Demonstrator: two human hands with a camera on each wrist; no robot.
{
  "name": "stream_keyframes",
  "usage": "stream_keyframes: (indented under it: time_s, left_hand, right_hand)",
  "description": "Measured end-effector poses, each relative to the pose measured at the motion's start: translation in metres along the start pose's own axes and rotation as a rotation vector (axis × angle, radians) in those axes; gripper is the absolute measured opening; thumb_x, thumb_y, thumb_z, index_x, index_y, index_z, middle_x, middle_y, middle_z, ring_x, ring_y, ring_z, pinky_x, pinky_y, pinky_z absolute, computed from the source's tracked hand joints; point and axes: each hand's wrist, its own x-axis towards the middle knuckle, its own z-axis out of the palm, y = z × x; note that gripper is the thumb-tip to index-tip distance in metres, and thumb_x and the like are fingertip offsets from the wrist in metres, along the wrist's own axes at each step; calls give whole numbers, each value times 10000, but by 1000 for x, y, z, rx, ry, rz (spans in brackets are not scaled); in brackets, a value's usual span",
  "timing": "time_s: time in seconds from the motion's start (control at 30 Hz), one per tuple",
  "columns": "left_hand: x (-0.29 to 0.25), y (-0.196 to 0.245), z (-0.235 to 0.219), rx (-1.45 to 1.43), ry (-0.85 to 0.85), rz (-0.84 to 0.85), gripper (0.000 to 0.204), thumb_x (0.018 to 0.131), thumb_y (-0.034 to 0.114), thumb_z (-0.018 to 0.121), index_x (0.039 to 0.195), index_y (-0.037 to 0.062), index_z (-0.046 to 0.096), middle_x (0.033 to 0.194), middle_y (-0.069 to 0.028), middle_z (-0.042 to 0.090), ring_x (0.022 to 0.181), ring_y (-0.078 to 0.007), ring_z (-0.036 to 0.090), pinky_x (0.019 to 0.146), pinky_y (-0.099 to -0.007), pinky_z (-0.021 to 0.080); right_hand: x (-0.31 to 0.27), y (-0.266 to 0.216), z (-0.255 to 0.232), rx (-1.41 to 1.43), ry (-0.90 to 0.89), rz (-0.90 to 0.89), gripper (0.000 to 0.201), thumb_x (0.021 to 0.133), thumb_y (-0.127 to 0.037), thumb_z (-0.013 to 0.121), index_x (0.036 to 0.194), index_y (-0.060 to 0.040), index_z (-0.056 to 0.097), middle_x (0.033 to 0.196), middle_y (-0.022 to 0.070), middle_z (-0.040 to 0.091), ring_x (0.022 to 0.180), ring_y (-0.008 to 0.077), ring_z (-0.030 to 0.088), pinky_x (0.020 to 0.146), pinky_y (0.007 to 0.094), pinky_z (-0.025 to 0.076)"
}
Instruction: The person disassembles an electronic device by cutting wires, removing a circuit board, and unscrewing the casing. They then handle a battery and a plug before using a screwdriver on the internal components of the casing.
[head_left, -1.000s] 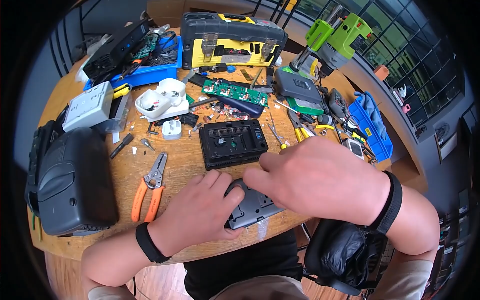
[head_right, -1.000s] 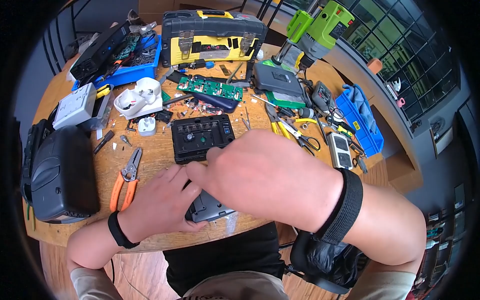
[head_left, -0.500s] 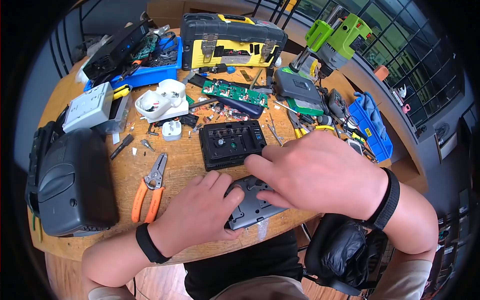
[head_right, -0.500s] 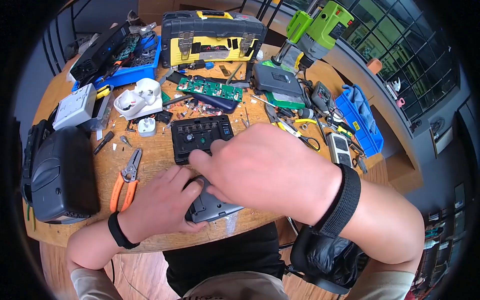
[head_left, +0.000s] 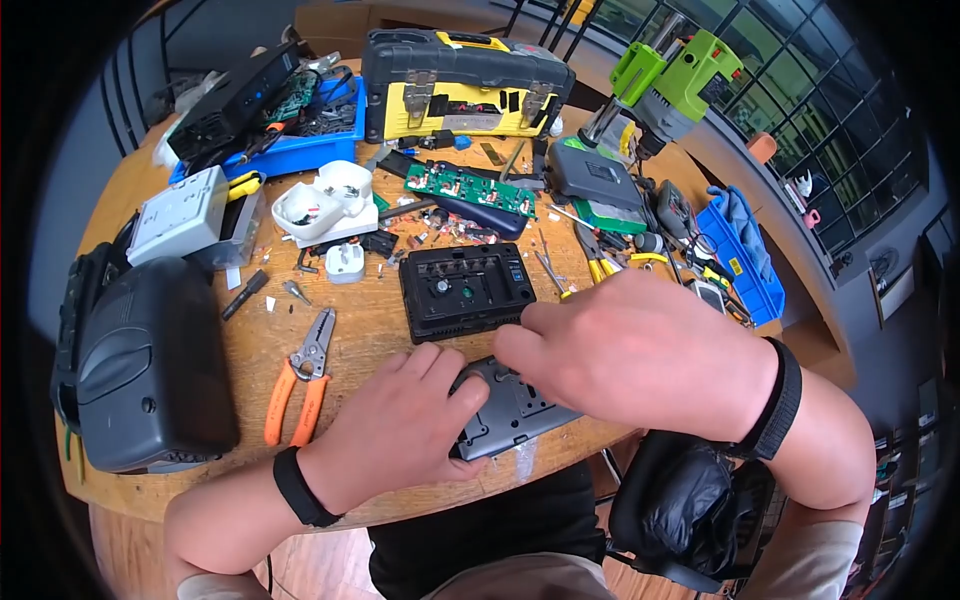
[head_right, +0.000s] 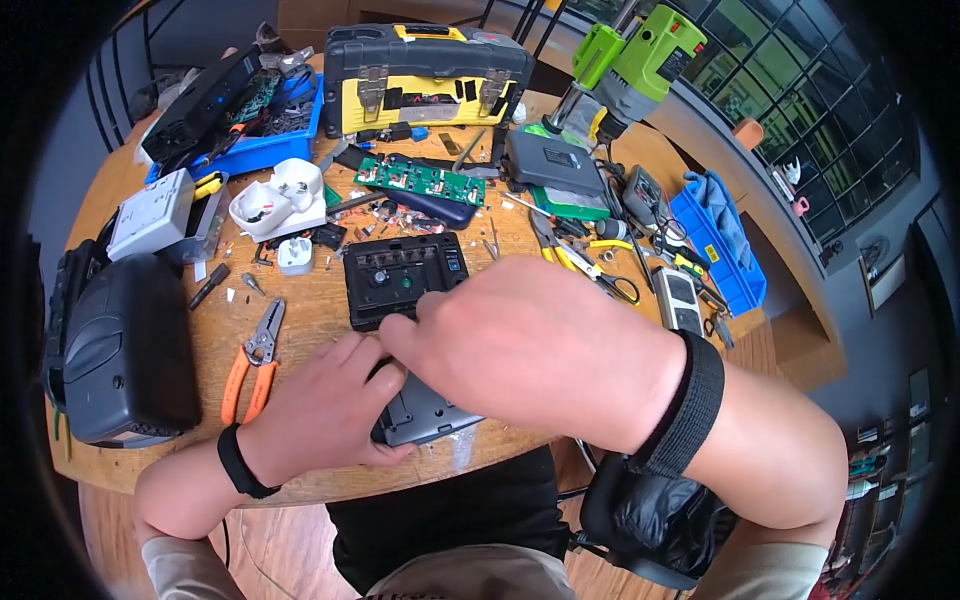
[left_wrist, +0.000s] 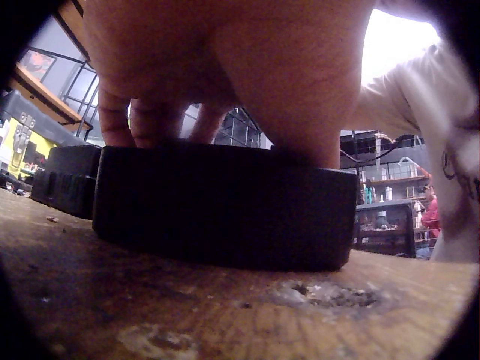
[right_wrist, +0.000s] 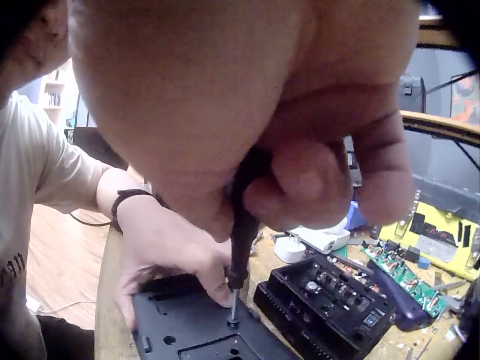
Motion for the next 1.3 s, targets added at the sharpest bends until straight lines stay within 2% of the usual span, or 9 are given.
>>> stream_keyframes:
  time_s: [0.3,0.43,0.53,0.67,0.73,0.97,1.03,1.23,1.3]
  left_hand:
    - [-1,0,1,22,46,19,680,685,475,889,1118,35,603,1051,-126,532,1003,-316,563,865,-421,504]
    - [0,1,0,26,30,13,677,685,479,889,1110,37,600,1049,-129,531,1004,-316,562,865,-423,505]
    - [0,1,-1,22,25,7,672,685,477,889,1102,38,598,1046,-130,529,1004,-317,562,865,-424,506]
    - [-1,1,0,13,27,3,672,683,475,891,1098,37,594,1049,-134,527,1005,-321,562,864,-425,507]
    - [-1,2,0,11,29,8,670,683,473,891,1096,37,593,1049,-135,528,1007,-322,562,863,-423,507]
    - [-2,0,1,10,41,9,667,680,467,892,1095,34,599,1063,-134,534,1007,-323,566,861,-418,506]
    - [-1,0,1,3,41,11,666,681,466,891,1095,34,599,1073,-135,539,1008,-323,567,864,-420,505]
    - [-1,0,0,13,37,14,670,682,463,891,1097,27,596,1075,-138,546,1005,-329,568,873,-424,506]
    - [0,0,0,5,40,19,667,686,461,889,1098,26,596,1078,-142,544,1004,-331,567,873,-423,504]
  right_hand:
    - [0,0,-2,52,-4,30,228,925,-233,690,958,-55,551,812,101,622,703,311,691,573,422,540]
    - [-1,5,1,-102,-19,7,242,896,-193,692,992,-47,525,832,114,617,684,328,683,558,433,536]
    - [-2,-1,-3,42,-26,50,240,910,-214,696,981,-52,533,816,106,610,680,326,682,558,429,538]
    - [-2,1,-1,27,-6,32,248,931,-240,696,982,-58,535,810,100,606,698,323,688,566,429,540]
    - [-2,3,0,-92,14,-8,259,927,-247,699,992,-58,534,809,98,607,717,319,689,580,432,544]
    - [-1,-1,1,25,8,13,225,942,-250,688,963,-69,557,805,84,609,726,298,686,593,420,547]
    - [-2,1,2,-94,7,-15,230,921,-252,706,957,-77,561,804,79,609,731,294,688,593,418,547]
    - [-1,-7,-2,17,-15,23,230,918,-268,709,923,-81,574,798,70,607,729,285,687,593,407,547]
    - [0,-3,0,-51,-1,1,231,911,-258,712,934,-77,571,806,72,610,726,288,688,588,409,547]
